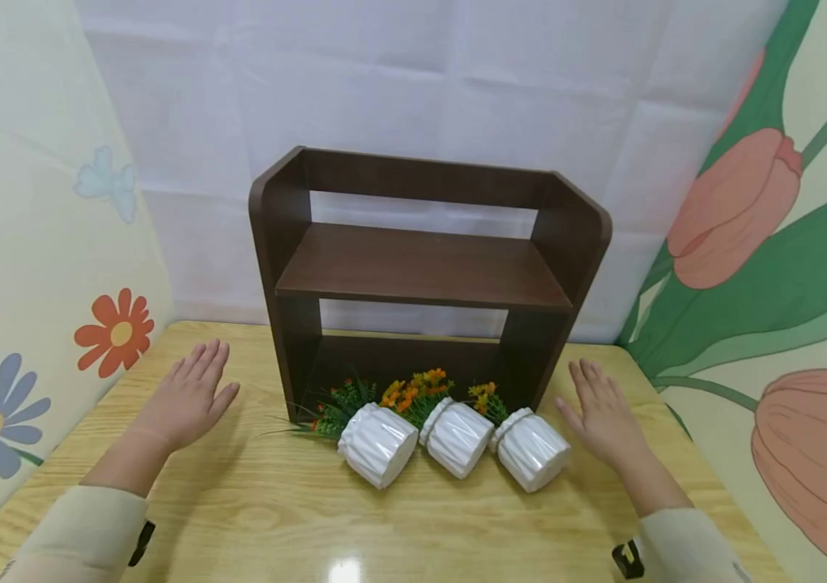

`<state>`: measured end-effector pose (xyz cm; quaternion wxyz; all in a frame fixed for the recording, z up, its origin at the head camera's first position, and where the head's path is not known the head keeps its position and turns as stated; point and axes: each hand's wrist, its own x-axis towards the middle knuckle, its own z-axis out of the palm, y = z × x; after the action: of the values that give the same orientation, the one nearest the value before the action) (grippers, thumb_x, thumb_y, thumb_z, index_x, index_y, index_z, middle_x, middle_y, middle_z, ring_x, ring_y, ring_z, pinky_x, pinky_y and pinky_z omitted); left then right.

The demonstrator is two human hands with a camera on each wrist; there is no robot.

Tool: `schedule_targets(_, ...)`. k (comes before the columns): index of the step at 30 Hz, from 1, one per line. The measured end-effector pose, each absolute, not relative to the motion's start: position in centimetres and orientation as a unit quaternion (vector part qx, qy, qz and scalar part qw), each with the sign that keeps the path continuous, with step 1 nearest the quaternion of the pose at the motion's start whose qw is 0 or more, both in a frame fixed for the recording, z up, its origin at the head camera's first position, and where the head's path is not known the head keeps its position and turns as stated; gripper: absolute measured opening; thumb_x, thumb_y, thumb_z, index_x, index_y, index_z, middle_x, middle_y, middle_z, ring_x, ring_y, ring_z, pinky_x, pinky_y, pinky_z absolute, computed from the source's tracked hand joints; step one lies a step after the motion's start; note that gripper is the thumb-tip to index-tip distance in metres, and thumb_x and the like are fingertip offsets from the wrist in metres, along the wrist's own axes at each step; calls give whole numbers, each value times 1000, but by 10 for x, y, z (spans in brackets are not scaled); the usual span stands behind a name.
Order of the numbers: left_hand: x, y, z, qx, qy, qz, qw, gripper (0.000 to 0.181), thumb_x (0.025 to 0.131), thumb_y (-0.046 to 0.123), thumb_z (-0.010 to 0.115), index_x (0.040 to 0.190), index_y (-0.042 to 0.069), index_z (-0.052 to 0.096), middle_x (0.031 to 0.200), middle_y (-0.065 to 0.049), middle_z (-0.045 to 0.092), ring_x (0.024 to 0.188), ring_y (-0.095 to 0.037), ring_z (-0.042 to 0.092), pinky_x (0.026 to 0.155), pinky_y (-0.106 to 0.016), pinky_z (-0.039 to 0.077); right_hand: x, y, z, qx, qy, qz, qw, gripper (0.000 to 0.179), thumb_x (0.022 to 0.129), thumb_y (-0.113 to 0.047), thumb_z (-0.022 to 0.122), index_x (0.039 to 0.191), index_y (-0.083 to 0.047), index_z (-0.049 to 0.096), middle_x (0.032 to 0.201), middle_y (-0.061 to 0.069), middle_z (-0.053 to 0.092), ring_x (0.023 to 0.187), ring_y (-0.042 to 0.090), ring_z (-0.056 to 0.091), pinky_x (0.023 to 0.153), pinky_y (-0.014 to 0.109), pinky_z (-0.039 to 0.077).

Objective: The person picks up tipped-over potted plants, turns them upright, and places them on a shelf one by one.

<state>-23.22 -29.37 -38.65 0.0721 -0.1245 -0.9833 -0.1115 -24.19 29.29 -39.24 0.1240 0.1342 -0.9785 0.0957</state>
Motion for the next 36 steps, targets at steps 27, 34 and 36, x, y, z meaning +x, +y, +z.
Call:
schedule_targets(27, -236, -282, -340, -144, -941, -286, 110, 72, 107, 35, 33, 154, -5, -4, 160, -32, -5, 148, -48, -6, 117, -63, 0, -218, 250, -391, 125, -969, 193, 95, 79, 99, -49, 51, 153, 1, 22, 157, 29, 24, 142, 49, 26, 112, 64, 27)
schedule_targets(34, -238, -274, -321, -132, -925, -344, 92, 75, 106, 38, 33, 155, 1, -10, 161, -27, -11, 148, -47, -9, 116, -66, 0, -214, 245, -394, 117, -969, 200, 83, 81, 98, -52, 51, 154, -1, 22, 157, 29, 23, 142, 50, 26, 111, 65, 27)
schedule_targets(36, -239, -272, -316, -130, -920, -357, 94, 76, 106, 39, 34, 155, 1, -10, 161, -27, -11, 148, -48, -9, 115, -67, 0, -213, 243, -396, 118, -969, 200, 85, 81, 98, -51, 51, 154, -1, 22, 157, 29, 24, 142, 50, 26, 111, 65, 27)
